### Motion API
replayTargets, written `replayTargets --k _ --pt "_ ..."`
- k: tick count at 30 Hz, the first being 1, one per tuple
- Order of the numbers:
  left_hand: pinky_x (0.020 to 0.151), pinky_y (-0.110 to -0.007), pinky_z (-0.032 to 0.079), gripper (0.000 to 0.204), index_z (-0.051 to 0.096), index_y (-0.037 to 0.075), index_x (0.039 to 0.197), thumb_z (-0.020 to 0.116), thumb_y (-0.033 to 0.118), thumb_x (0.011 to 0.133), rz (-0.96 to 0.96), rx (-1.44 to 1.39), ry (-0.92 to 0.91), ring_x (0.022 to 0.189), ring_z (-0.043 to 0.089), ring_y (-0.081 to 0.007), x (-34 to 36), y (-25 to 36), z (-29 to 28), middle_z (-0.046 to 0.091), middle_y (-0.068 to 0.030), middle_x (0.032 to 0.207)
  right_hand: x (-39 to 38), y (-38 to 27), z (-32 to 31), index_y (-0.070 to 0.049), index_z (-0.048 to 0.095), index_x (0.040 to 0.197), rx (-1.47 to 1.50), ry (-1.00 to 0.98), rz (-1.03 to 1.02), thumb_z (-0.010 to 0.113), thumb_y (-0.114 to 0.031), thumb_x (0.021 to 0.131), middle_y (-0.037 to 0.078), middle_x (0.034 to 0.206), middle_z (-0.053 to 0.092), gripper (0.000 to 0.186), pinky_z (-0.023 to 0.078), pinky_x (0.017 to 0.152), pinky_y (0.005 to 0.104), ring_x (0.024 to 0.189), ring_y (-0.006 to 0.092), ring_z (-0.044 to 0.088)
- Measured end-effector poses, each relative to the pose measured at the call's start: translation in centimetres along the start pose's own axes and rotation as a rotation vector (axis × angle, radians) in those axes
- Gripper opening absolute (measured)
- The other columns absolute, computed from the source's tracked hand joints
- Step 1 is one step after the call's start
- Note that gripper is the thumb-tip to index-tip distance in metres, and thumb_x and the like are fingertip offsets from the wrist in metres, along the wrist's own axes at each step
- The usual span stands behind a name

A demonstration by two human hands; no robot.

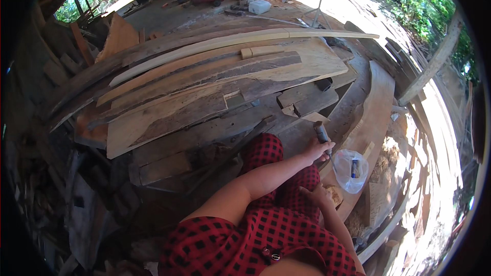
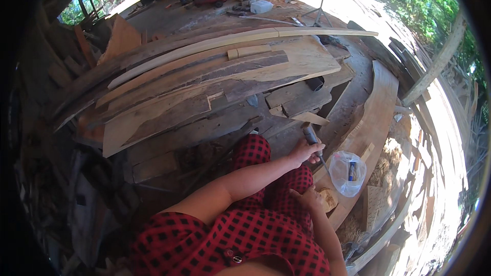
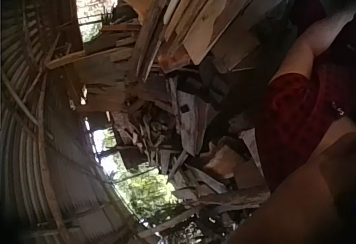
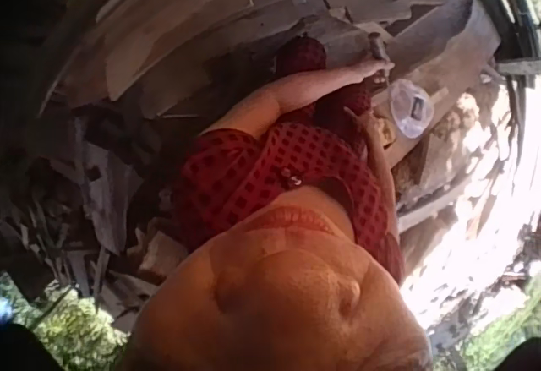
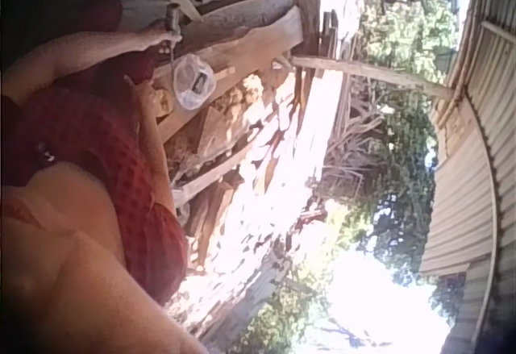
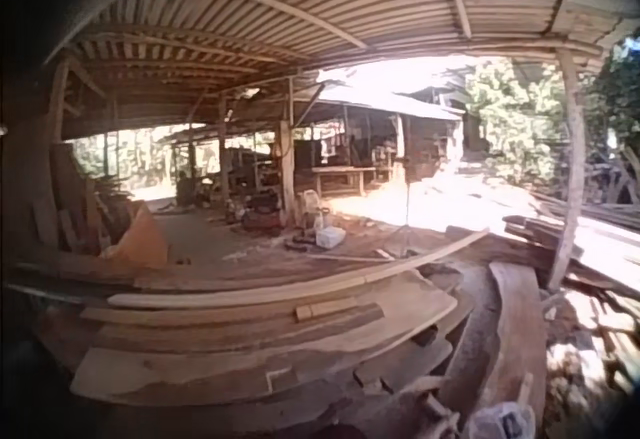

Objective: Carving or chiseling a piece of wood in a workshop setting.

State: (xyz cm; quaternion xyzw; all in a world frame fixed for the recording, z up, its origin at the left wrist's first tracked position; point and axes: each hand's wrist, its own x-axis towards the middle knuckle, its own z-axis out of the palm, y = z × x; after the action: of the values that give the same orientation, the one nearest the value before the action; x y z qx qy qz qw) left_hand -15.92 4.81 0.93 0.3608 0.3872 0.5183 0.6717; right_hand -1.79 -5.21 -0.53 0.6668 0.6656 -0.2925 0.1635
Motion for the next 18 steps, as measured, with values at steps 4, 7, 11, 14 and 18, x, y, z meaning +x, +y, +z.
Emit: replayTargets --k 4,7,11,14,18 --pt "0.041 -0.020 0.047 0.022 0.056 0.010 0.087 0.069 0.028 0.084 0.006 -0.015 -0.041 0.054 0.061 -0.0095 0.2 0.1 0.1 0.061 -0.0017 0.075 0.7 -0.1 -0.4 0.019 0.028 0.135 -0.021 -0.007 -0.001 0.052 -0.079 0.073 0.032 0.124 0.054 0.118 0.040 0.100 0.0456 0.119 0.0408 0.052" --pt "0.039 -0.022 0.046 0.020 0.056 0.008 0.085 0.068 0.024 0.084 0.022 -0.045 -0.006 0.052 0.061 -0.0109 0.4 0.1 0.0 0.061 -0.0035 0.071 0.6 0.4 0.4 0.016 0.028 0.137 0.006 0.057 -0.032 0.051 -0.077 0.075 0.032 0.123 0.055 0.114 0.041 0.100 0.0455 0.118 0.0411 0.053" --pt "0.040 -0.022 0.047 0.022 0.056 0.006 0.092 0.068 0.022 0.083 0.039 -0.032 -0.013 0.052 0.060 -0.0103 0.9 -0.1 0.5 0.061 -0.0035 0.074 -0.7 1.4 2.0 0.008 0.028 0.141 0.061 0.128 -0.065 0.047 -0.065 0.085 0.032 0.122 0.055 0.094 0.041 0.099 0.0462 0.117 0.0427 0.053" --pt "0.041 -0.022 0.048 0.027 0.054 0.006 0.100 0.068 0.021 0.083 0.025 -0.041 -0.038 0.052 0.060 -0.0101 0.7 -0.2 0.7 0.061 -0.0041 0.076 -2.2 3.4 4.3 0.000 0.026 0.145 0.047 0.241 -0.161 0.049 -0.056 0.089 0.032 0.123 0.053 0.083 0.043 0.095 0.0479 0.114 0.0436 0.054" --pt "0.046 -0.023 0.051 0.036 0.050 0.008 0.110 0.070 0.024 0.085 0.071 -0.014 -0.039 0.057 0.062 -0.0118 0.7 -1.1 0.7 0.062 -0.0050 0.080 -4.0 5.4 5.3 -0.012 0.026 0.149 0.172 0.353 -0.369 0.053 -0.050 0.089 0.030 0.126 0.050 0.076 0.046 0.091 0.0488 0.109 0.0443 0.055"
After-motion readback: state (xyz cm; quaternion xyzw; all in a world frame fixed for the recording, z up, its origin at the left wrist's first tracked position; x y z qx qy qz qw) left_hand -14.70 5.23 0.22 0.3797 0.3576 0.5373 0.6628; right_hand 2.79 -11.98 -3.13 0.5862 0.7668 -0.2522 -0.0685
